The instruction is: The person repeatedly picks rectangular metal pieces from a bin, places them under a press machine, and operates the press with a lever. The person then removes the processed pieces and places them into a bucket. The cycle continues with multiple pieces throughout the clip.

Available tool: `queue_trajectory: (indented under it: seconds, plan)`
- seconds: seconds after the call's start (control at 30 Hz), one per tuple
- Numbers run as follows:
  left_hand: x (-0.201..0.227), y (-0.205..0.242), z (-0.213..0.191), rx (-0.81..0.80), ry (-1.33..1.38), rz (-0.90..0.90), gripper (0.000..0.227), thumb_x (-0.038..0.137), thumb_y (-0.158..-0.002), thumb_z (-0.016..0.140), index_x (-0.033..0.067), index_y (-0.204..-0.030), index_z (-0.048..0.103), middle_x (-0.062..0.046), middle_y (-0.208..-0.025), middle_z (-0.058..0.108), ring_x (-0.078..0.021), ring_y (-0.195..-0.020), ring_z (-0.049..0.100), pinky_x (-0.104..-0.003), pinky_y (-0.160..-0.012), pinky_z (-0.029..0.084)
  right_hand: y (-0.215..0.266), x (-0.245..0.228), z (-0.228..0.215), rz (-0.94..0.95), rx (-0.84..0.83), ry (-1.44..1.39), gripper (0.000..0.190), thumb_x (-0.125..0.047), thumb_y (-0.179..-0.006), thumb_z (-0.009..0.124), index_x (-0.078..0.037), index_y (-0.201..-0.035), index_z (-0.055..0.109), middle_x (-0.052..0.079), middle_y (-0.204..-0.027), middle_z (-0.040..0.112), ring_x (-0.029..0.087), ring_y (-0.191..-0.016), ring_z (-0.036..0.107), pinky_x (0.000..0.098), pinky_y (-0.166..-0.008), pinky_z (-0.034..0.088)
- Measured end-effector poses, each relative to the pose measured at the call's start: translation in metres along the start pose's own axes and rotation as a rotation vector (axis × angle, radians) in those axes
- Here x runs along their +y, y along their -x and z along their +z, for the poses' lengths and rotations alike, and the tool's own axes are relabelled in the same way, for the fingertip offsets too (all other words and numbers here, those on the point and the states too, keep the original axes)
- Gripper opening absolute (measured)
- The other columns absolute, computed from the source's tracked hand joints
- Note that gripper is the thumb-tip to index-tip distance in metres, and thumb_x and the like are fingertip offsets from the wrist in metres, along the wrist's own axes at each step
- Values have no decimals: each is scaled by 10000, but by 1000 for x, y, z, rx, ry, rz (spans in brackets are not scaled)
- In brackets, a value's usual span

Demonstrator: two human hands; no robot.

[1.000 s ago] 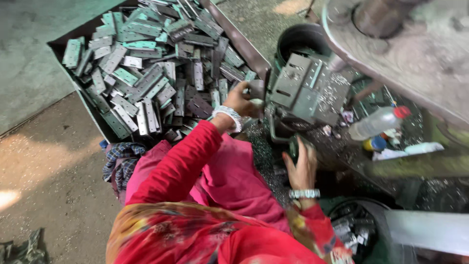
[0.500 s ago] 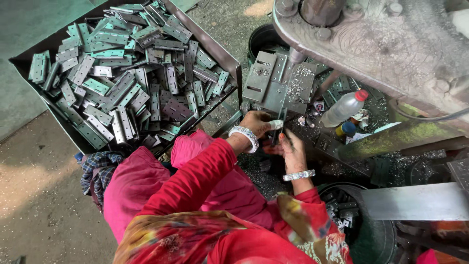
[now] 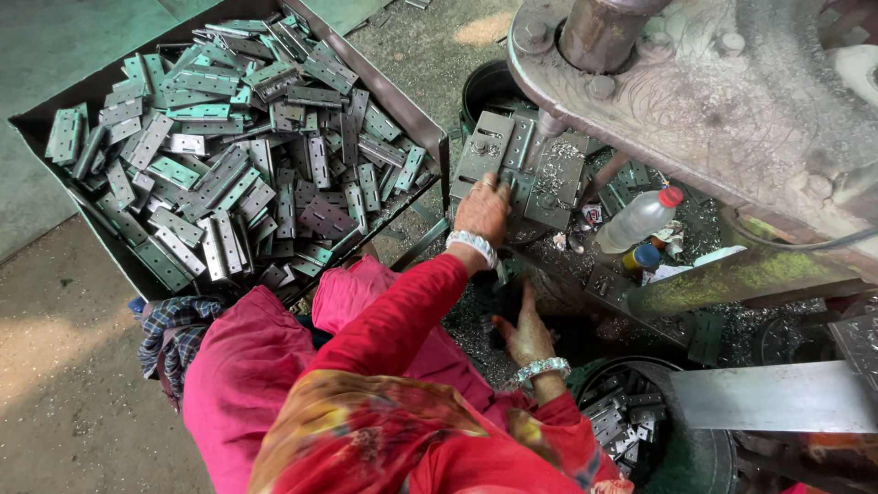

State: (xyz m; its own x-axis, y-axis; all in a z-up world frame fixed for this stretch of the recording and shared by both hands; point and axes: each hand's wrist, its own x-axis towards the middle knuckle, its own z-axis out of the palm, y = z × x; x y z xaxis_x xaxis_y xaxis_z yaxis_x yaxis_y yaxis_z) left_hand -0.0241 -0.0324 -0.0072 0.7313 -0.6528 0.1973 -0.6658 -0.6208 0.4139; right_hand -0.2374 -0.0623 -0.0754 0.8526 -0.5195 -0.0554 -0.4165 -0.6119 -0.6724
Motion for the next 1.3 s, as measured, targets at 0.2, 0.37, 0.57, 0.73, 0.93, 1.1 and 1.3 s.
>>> queue_trajectory:
  seconds: [0.2, 0.37, 0.57, 0.73, 0.93, 1.1, 1.3]
  plan:
    - [20, 13, -28, -375, -436, 125, 428, 408, -1009, 511, 123, -1275, 688, -122, -1628, 370, -353, -1526, 270, -584, -1168, 198, -15, -36, -28, 244, -178, 133, 1074, -404, -827, 782, -143, -1632, 121, 284, -1355, 598, 478, -1191, 623, 538, -969, 521]
    - [24, -28, -26, -388, -509, 113, 427, 328, -1009, 488, 154, -1376, 622, -97, -1628, 349, -336, -1545, 198, -666, -1201, 27, -16, -31, -19, 217, -131, 150, 1049, -374, -813, 813, -138, -1598, 157, 267, -1355, 605, 476, -1176, 624, 543, -947, 518]
    - [15, -21, -10, -319, -442, 107, 463, 341, -1040, 434, 159, -1443, 570, -103, -1635, 360, -356, -1543, 228, -700, -1189, 22, 14, -14, 22, 89, 135, -21, 1012, -231, -796, 819, -159, -1598, 207, 319, -1366, 586, 513, -1118, 619, 541, -867, 528]
    - [10, -31, -6, -429, -431, 124, 522, 341, -993, 424, 177, -1488, 455, -58, -1650, 246, -380, -1545, 122, -735, -1139, -28, -4, -22, 0, 394, -198, 138, 1027, -301, -856, 776, -218, -1656, 137, 295, -1209, 697, 458, -1114, 674, 518, -920, 537]
    - [13, -39, 9, -276, -364, 65, 557, 293, -992, 437, 106, -1516, 450, -73, -1642, 297, -346, -1532, 174, -736, -1153, -52, 8, -24, 11, 242, 26, 55, 967, -286, -802, 774, -244, -1586, 211, 258, -1321, 621, 477, -1082, 649, 539, -839, 542]
    - [8, -24, 1, -379, -334, 101, 529, 366, -1036, 437, 128, -1505, 502, -66, -1660, 322, -362, -1578, 160, -731, -1188, -53, 17, -12, 19, 319, -42, 96, 935, -347, -860, 761, -270, -1614, 212, 259, -1291, 641, 472, -1122, 633, 537, -901, 518]
    - [15, -42, -13, -316, -464, 132, 586, 324, -957, 436, 172, -1521, 477, -81, -1688, 217, -348, -1529, 108, -727, -1135, -93, 13, -17, 8, 146, 5, 195, 912, -346, -819, 776, -223, -1578, 285, 241, -1236, 682, 458, -1079, 658, 537, -858, 529]
